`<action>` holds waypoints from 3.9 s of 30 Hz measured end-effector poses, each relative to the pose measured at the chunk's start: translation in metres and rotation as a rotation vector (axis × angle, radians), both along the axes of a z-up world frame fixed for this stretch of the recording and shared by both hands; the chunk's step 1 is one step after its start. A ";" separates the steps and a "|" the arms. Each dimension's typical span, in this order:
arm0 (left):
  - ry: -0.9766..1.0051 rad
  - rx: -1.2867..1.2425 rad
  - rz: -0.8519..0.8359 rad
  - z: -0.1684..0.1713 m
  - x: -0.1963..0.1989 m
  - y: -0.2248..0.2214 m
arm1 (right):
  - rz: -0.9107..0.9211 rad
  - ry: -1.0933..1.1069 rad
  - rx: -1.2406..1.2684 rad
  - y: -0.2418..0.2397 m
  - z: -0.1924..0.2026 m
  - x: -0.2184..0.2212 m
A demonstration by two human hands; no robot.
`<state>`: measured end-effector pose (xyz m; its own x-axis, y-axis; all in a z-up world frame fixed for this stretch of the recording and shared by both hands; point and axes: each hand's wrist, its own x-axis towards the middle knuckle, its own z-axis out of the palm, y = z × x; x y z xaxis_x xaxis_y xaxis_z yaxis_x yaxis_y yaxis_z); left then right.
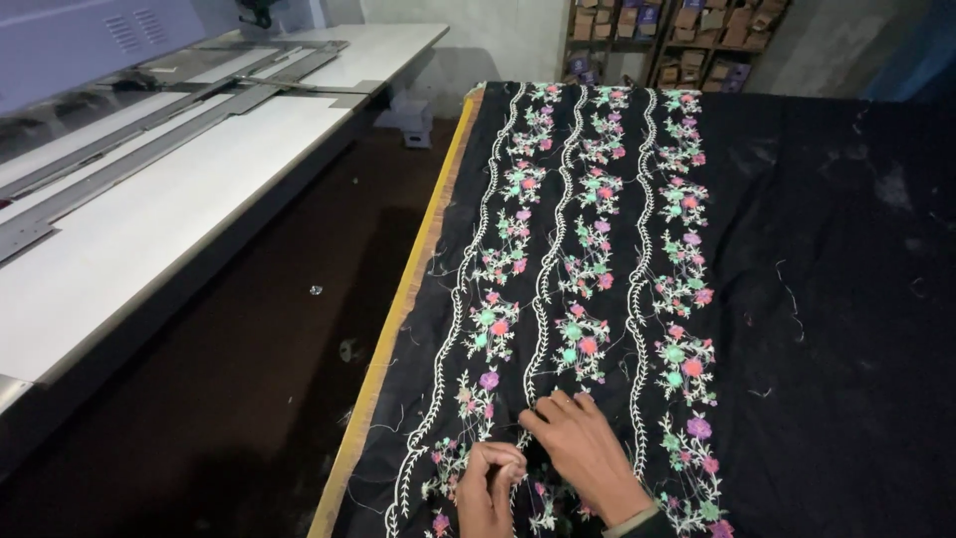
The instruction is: Trimming excess embroidery threads from a piece of black fabric with floral patterns using a small hand-held blade.
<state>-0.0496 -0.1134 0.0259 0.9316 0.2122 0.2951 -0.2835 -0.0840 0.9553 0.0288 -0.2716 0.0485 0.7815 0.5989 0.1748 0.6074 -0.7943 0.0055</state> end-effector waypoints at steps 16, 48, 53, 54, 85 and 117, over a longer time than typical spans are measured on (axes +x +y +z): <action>-0.145 0.115 0.147 0.001 -0.008 -0.015 | -0.083 -0.020 0.187 -0.019 0.031 -0.013; -0.444 0.452 0.464 -0.081 0.015 -0.025 | 0.020 0.104 0.098 -0.012 0.005 0.014; -0.835 0.745 0.800 -0.034 0.022 -0.031 | -0.102 0.349 0.242 -0.007 0.025 0.001; -0.835 0.744 0.798 -0.037 0.013 -0.028 | -0.104 0.349 0.243 -0.012 0.022 0.000; 0.288 -0.249 -0.011 -0.012 -0.002 0.019 | -0.232 0.468 0.244 -0.002 0.025 -0.020; -0.311 0.974 -0.832 0.055 -0.011 0.067 | -0.756 0.561 1.098 -0.023 -0.161 -0.144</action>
<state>-0.0609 -0.0464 0.0812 0.5453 -0.8076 0.2247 -0.7798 -0.3904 0.4894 -0.1150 -0.2944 -0.1125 0.9631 -0.2132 -0.1643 -0.2347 -0.3665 -0.9003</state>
